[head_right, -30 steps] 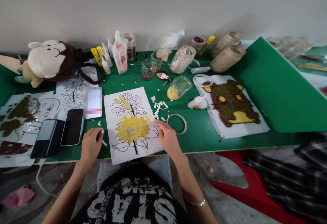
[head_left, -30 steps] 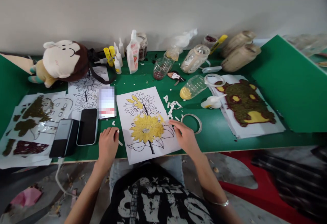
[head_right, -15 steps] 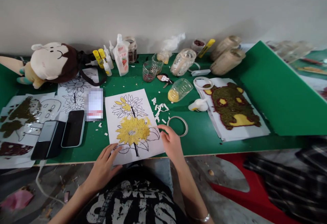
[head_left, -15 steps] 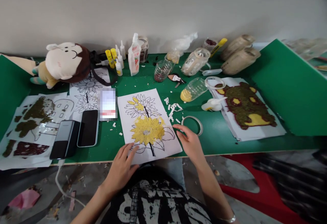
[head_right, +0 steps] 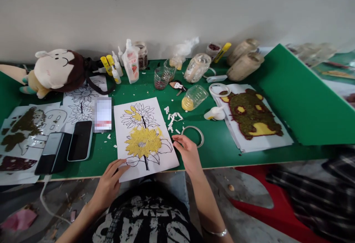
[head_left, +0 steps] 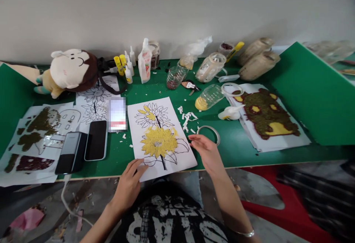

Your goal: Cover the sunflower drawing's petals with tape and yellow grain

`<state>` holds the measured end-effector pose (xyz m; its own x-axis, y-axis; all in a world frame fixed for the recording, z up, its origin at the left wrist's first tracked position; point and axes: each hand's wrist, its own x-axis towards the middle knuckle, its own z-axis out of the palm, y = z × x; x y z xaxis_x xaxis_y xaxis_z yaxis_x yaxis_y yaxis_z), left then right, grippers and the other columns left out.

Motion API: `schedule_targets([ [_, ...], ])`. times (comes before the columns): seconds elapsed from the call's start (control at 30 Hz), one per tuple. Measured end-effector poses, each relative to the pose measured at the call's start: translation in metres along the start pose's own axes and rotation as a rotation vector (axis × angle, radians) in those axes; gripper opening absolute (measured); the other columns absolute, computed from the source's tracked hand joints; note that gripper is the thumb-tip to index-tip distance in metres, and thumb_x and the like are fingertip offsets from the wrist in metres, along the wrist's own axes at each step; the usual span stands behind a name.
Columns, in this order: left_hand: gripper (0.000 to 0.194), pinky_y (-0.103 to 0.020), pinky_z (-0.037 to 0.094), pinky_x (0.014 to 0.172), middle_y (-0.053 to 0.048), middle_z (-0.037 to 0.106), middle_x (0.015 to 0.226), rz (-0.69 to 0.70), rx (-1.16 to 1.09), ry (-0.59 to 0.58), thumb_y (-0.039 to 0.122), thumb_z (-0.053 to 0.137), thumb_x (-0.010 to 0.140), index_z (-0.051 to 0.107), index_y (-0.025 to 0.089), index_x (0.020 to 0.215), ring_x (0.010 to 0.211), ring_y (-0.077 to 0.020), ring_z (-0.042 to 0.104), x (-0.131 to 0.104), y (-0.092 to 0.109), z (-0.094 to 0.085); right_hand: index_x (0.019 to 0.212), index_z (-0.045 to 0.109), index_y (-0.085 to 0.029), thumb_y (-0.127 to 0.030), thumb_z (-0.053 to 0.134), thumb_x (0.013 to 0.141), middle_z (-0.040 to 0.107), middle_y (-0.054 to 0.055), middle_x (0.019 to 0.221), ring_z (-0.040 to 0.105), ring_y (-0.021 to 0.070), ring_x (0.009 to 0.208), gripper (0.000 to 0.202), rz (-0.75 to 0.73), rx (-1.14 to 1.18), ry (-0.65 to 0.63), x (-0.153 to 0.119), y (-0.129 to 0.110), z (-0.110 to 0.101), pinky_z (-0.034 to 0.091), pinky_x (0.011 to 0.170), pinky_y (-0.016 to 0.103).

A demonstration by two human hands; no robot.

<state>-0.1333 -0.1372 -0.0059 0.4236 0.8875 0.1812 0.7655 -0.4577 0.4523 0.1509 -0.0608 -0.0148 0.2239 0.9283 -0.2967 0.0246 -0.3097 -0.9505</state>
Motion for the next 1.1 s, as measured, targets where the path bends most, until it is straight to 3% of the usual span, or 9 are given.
schedule_targets([
  [0.1, 0.053, -0.039, 0.05, 0.092, -0.01, 0.055, 0.119, -0.171, -0.057, 0.134, -0.006, 0.036, 0.075, 0.054, 0.021, 0.116, 0.112, -0.022, 0.052, 0.004, -0.004, 0.002, 0.085, 0.064, -0.02, -0.036, 0.068, 0.063, 0.068, 0.008, 0.096, 0.062, 0.024, 0.098, 0.028, 0.013, 0.036, 0.0, 0.001, 0.001, 0.004, 0.048, 0.088, 0.041],
  [0.2, 0.045, -0.042, 0.049, 0.092, -0.012, 0.052, 0.12, -0.366, -0.19, 0.195, 0.006, 0.045, 0.079, 0.049, 0.021, 0.121, 0.112, -0.0239, 0.053, 0.015, -0.006, 0.0, 0.085, 0.063, -0.02, -0.034, 0.068, 0.062, 0.069, 0.007, 0.096, 0.062, 0.0235, 0.097, 0.028, 0.016, 0.051, -0.009, 0.003, 0.001, 0.007, 0.048, 0.087, 0.04],
  [0.43, 0.051, -0.031, 0.054, 0.075, -0.009, 0.048, 0.122, -0.71, -0.854, 0.282, 0.031, 0.059, 0.075, 0.038, 0.023, 0.121, 0.086, -0.0142, 0.06, 0.042, -0.005, -0.007, 0.088, 0.063, -0.019, -0.034, 0.064, 0.065, 0.069, 0.007, 0.088, 0.064, 0.0216, 0.087, 0.028, -0.008, -0.025, -0.067, 0.009, 0.001, 0.01, 0.049, 0.082, 0.037],
  [0.6, 0.045, -0.029, 0.051, 0.08, -0.008, 0.045, 0.131, -0.805, -1.02, 0.26, 0.038, 0.057, 0.078, 0.045, 0.023, 0.118, 0.101, -0.018, 0.058, 0.047, -0.001, -0.008, 0.093, 0.064, -0.019, -0.032, 0.058, 0.069, 0.067, 0.008, 0.096, 0.062, 0.0185, 0.079, 0.028, -0.069, -0.178, -0.107, 0.016, -0.005, 0.014, 0.049, 0.075, 0.034],
  [0.73, 0.039, -0.027, 0.047, 0.081, -0.005, 0.052, 0.127, -0.838, -0.974, 0.245, 0.043, 0.048, 0.085, 0.051, 0.024, 0.118, 0.111, -0.0198, 0.052, 0.047, -0.001, -0.009, 0.104, 0.064, -0.018, -0.031, 0.053, 0.072, 0.066, 0.007, 0.093, 0.059, 0.016, 0.069, 0.036, -0.109, -0.337, -0.13, 0.026, -0.013, 0.021, 0.046, 0.07, 0.032],
  [0.93, 0.048, -0.026, 0.045, 0.058, -0.003, 0.066, 0.085, -0.804, -0.828, 0.095, 0.039, 0.056, 0.079, 0.054, 0.02, 0.123, 0.066, -0.0149, 0.056, 0.049, -0.004, -0.013, 0.124, 0.056, -0.013, -0.033, 0.047, 0.077, 0.054, -0.001, 0.059, 0.044, 0.0144, 0.054, 0.052, -0.146, -0.519, -0.176, 0.036, -0.021, 0.03, 0.034, 0.057, 0.029],
  [1.0, 0.049, -0.027, 0.047, 0.058, -0.003, 0.067, 0.086, -0.787, -0.845, 0.09, 0.035, 0.058, 0.078, 0.054, 0.02, 0.124, 0.064, -0.0149, 0.057, 0.049, -0.005, -0.013, 0.133, 0.045, -0.01, -0.033, 0.046, 0.078, 0.05, -0.003, 0.056, 0.043, 0.0143, 0.054, 0.059, -0.152, -0.545, -0.166, 0.037, -0.022, 0.032, 0.032, 0.058, 0.029],
  [1.1, 0.051, -0.031, 0.052, 0.068, -0.007, 0.067, 0.103, -0.764, -0.888, 0.111, 0.03, 0.06, 0.075, 0.053, 0.02, 0.124, 0.075, -0.0175, 0.061, 0.049, -0.007, -0.011, 0.14, 0.034, -0.009, -0.032, 0.044, 0.079, 0.047, -0.005, 0.055, 0.041, 0.0132, 0.054, 0.065, -0.163, -0.552, -0.168, 0.035, -0.022, 0.032, 0.032, 0.059, 0.028],
])
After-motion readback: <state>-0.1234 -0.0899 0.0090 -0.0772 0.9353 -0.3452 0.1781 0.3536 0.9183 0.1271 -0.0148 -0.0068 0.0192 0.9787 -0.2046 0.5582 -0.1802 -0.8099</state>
